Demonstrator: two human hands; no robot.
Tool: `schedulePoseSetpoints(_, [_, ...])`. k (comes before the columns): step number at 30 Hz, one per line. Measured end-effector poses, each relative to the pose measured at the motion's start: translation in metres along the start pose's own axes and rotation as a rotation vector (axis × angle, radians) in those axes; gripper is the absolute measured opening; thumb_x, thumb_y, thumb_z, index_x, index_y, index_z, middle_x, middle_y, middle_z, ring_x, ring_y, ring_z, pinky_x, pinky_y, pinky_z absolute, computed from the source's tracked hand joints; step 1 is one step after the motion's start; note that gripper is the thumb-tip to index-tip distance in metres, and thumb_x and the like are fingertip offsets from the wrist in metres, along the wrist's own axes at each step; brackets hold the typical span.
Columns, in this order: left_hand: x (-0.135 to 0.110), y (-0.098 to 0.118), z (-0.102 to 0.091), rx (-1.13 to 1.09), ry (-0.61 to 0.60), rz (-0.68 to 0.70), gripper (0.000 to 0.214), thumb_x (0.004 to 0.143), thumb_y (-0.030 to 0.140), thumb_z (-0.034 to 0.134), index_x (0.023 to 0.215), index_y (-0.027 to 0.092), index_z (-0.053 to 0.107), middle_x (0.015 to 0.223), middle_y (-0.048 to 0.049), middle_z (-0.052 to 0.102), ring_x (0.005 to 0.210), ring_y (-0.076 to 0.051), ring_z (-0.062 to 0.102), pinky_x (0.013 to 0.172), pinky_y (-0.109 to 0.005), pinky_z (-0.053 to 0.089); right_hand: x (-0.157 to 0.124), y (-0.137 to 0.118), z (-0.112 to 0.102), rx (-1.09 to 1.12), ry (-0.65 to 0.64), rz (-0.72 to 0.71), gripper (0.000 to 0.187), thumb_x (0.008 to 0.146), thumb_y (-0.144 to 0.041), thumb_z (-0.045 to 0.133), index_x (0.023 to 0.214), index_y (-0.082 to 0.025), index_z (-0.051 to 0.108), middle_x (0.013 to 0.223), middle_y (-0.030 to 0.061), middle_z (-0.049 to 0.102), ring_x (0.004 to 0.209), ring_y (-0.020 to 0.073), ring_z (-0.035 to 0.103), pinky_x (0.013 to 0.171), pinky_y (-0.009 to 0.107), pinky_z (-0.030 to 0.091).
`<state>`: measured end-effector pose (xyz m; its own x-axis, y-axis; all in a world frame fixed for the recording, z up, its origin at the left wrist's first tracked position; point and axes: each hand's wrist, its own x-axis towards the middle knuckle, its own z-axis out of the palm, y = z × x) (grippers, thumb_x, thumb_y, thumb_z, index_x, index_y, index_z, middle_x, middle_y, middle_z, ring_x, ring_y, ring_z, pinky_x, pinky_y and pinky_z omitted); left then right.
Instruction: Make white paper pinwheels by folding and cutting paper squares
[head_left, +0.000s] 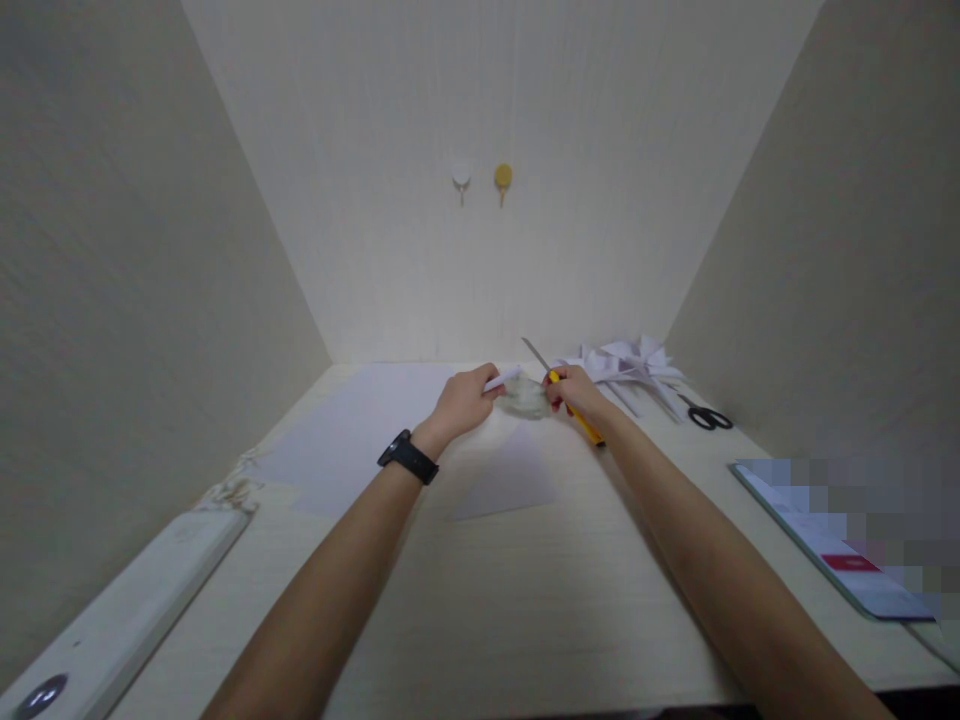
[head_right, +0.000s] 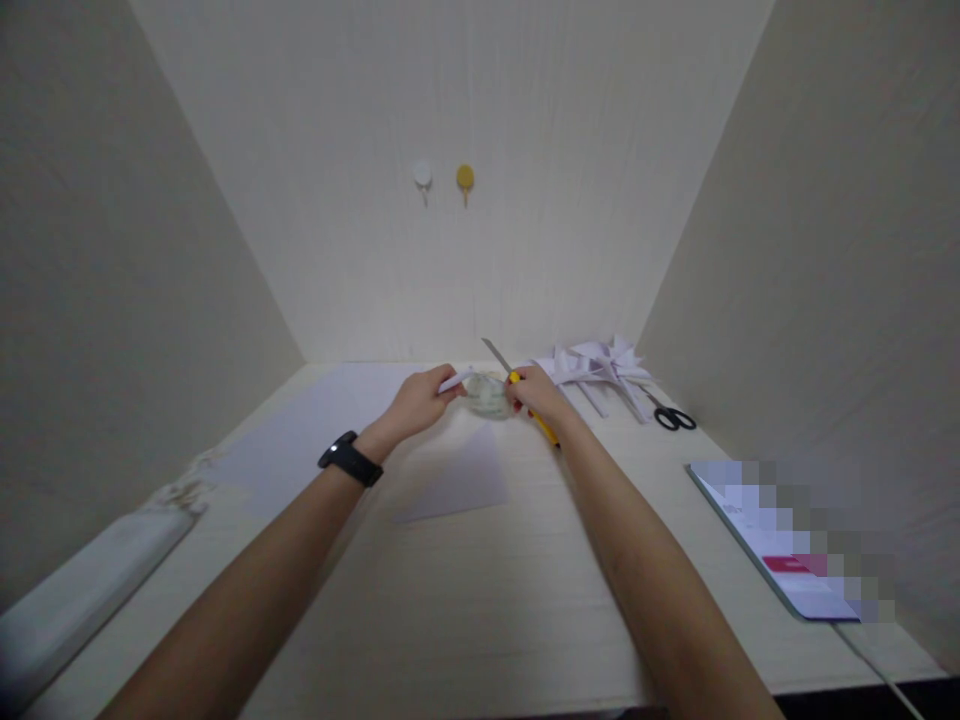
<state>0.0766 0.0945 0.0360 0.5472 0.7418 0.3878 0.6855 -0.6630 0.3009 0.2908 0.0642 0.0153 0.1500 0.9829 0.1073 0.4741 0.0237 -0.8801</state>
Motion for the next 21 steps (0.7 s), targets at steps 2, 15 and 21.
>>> schedulePoseSetpoints(2, [0.0, 0.003, -0.002, -0.009, 0.011, 0.019, 0.015, 0.092, 0.031, 0.052, 0.095, 0.02, 0.062, 0.09, -0.0051, 0.072, 0.082, -0.02, 0.064, 0.067, -0.028, 0.039, -0.003, -0.005, -0.004, 0.015, -0.017, -0.021, 0.011, 0.055, -0.015, 0.049, 0.064, -0.017, 0.056, 0.047, -0.0045, 0.047, 0.042, 0.0101, 0.044, 0.038, 0.02, 0.027])
schedulePoseSetpoints(15, [-0.005, 0.021, -0.025, 0.115, -0.005, 0.036, 0.013, 0.089, 0.022, 0.051, 0.097, 0.02, 0.061, 0.09, -0.0064, 0.072, 0.083, -0.023, 0.065, 0.069, -0.03, 0.041, -0.006, -0.026, -0.008, -0.294, 0.056, -0.148, 0.016, 0.071, -0.027, 0.071, 0.079, -0.015, 0.066, 0.056, -0.0011, 0.06, 0.048, 0.0105, 0.053, 0.05, 0.022, 0.036])
schedulePoseSetpoints(21, [-0.011, 0.033, -0.025, 0.237, 0.009, 0.052, 0.018, 0.089, 0.021, 0.047, 0.103, 0.021, 0.059, 0.09, -0.008, 0.071, 0.083, -0.024, 0.066, 0.067, -0.031, 0.041, -0.003, -0.034, 0.005, -0.639, 0.214, -0.131, 0.02, 0.077, -0.035, 0.069, 0.086, -0.017, 0.071, 0.076, 0.0069, 0.072, 0.072, 0.0187, 0.065, 0.059, 0.024, 0.037])
